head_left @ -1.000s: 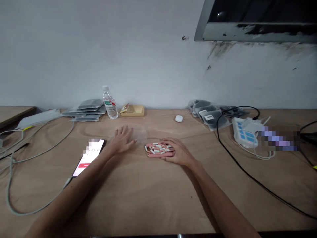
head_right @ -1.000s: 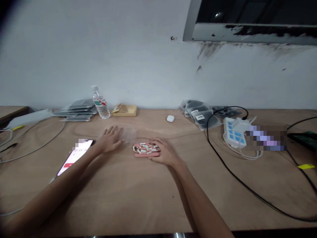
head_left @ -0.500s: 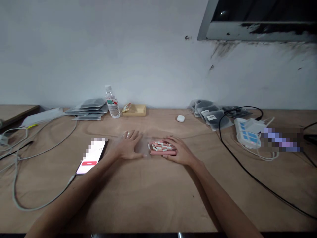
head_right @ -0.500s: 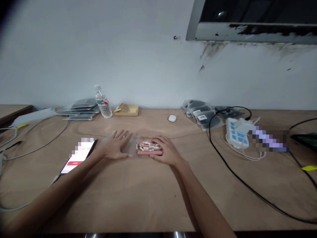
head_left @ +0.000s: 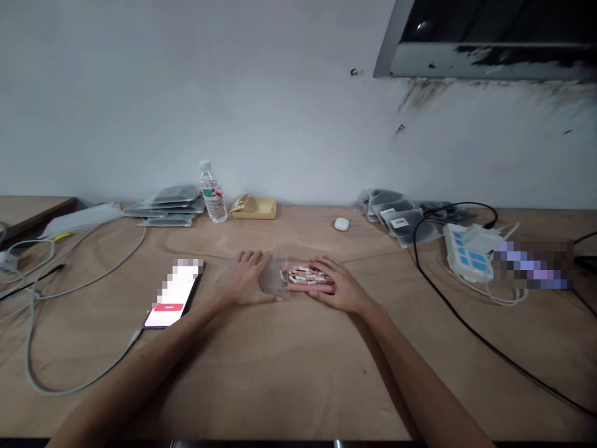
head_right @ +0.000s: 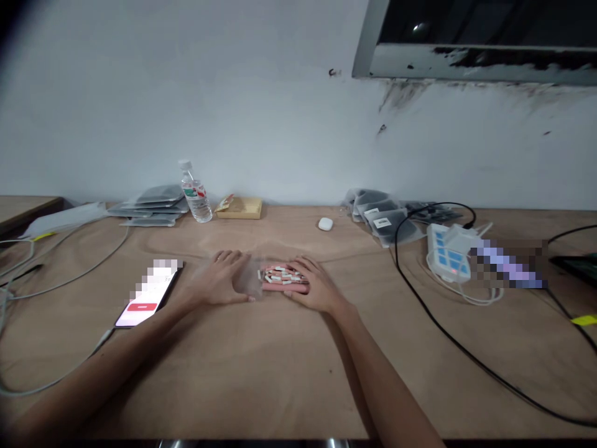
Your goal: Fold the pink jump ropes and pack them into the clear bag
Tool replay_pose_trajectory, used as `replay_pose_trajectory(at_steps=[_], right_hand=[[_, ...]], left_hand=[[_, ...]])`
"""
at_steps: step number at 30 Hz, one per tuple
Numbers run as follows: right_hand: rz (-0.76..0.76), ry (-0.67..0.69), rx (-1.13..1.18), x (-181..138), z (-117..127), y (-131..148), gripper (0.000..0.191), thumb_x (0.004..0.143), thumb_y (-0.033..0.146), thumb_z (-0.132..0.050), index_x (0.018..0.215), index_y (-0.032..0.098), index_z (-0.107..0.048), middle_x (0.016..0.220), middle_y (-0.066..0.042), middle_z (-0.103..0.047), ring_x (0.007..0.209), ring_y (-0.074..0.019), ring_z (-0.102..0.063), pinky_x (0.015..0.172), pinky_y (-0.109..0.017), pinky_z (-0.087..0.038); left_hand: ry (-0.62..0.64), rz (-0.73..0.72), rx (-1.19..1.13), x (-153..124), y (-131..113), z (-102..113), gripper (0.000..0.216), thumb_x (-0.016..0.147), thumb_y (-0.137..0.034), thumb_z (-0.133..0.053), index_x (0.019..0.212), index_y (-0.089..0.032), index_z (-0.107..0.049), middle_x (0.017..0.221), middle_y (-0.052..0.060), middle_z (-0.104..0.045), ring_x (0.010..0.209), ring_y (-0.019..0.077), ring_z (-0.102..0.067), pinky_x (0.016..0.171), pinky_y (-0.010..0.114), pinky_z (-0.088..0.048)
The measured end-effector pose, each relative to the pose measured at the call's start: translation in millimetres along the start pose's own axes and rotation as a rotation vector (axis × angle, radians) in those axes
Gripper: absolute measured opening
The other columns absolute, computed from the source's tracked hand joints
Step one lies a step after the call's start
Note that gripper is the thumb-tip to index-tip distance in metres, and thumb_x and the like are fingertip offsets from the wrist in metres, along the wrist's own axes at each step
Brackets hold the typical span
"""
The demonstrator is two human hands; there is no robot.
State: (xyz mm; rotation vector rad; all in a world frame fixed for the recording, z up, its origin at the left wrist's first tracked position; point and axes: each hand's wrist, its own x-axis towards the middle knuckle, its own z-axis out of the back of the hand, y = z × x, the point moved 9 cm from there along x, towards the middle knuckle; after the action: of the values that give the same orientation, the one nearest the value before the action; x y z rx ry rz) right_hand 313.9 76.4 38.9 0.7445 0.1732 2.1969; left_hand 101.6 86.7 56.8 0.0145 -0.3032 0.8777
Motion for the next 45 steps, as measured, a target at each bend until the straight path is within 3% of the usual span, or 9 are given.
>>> replay_pose_trajectory(at_steps=[13,25,30,35,40,45], right_hand=[[0.007,0.001,0.040,1,3,7,0.049,0.090,0.043,-0.067,0.136,0.027,-0.059,0.142,-0.011,-0.058,0.133,-0.0322,-0.052,0.111,-0.054,-0.043],[-0.016,-0.018,0.079,3,-4,12,0.047,0.089,0.039,-0.068,0.134,0.029,-0.060,0.141,-0.011,-0.060,0.133,-0.0332,-0.053,0.112,-0.055,-0.041],[0.011,-0.007,0.117,2,-4,6,0.054,0.081,0.033,-0.074,0.133,0.029,-0.062,0.140,-0.011,-0.059,0.132,-0.0337,-0.053,0.109,-0.054,-0.044],[0.034,-0.011,0.171,5,-2,15,0.050,0.081,0.031,-0.074,0.130,0.031,-0.065,0.135,-0.009,-0.062,0.128,-0.0321,-0.055,0.107,-0.051,-0.046],[-0.114,-0.142,0.258,7,-11,19,0.042,0.088,0.033,-0.066,0.129,0.025,-0.063,0.133,-0.012,-0.063,0.128,-0.0308,-0.055,0.110,-0.051,-0.042],[-0.357,-0.200,0.625,1,-34,0,0.053,0.094,0.039,-0.055,0.144,0.028,-0.046,0.148,-0.010,-0.052,0.137,-0.0284,-0.049,0.115,-0.051,-0.038]], left_hand=[[0.046,0.048,-0.019,0,0,2,0.100,0.065,-0.081,-0.069,0.141,-0.020,-0.046,0.135,0.016,-0.052,0.123,0.0392,-0.048,0.107,0.055,-0.035],[0.036,0.017,-0.056,0,-2,5,0.094,0.066,-0.080,-0.069,0.136,-0.021,-0.048,0.132,0.015,-0.054,0.120,0.0372,-0.049,0.105,0.054,-0.037],[0.031,0.027,-0.036,0,-1,4,0.097,0.065,-0.082,-0.069,0.138,-0.022,-0.047,0.134,0.015,-0.053,0.119,0.0376,-0.049,0.105,0.055,-0.037],[0.030,-0.017,-0.047,-2,-13,4,0.093,0.070,-0.081,-0.066,0.140,-0.022,-0.048,0.135,0.015,-0.053,0.123,0.0370,-0.048,0.106,0.055,-0.035],[0.002,-0.048,-0.054,-2,-27,0,0.099,0.066,-0.084,-0.067,0.141,-0.022,-0.048,0.137,0.016,-0.053,0.124,0.0377,-0.047,0.109,0.056,-0.033],[0.032,-0.027,-0.007,0,-29,-7,0.103,0.067,-0.084,-0.067,0.144,-0.019,-0.046,0.139,0.019,-0.051,0.126,0.0396,-0.046,0.110,0.058,-0.031]])
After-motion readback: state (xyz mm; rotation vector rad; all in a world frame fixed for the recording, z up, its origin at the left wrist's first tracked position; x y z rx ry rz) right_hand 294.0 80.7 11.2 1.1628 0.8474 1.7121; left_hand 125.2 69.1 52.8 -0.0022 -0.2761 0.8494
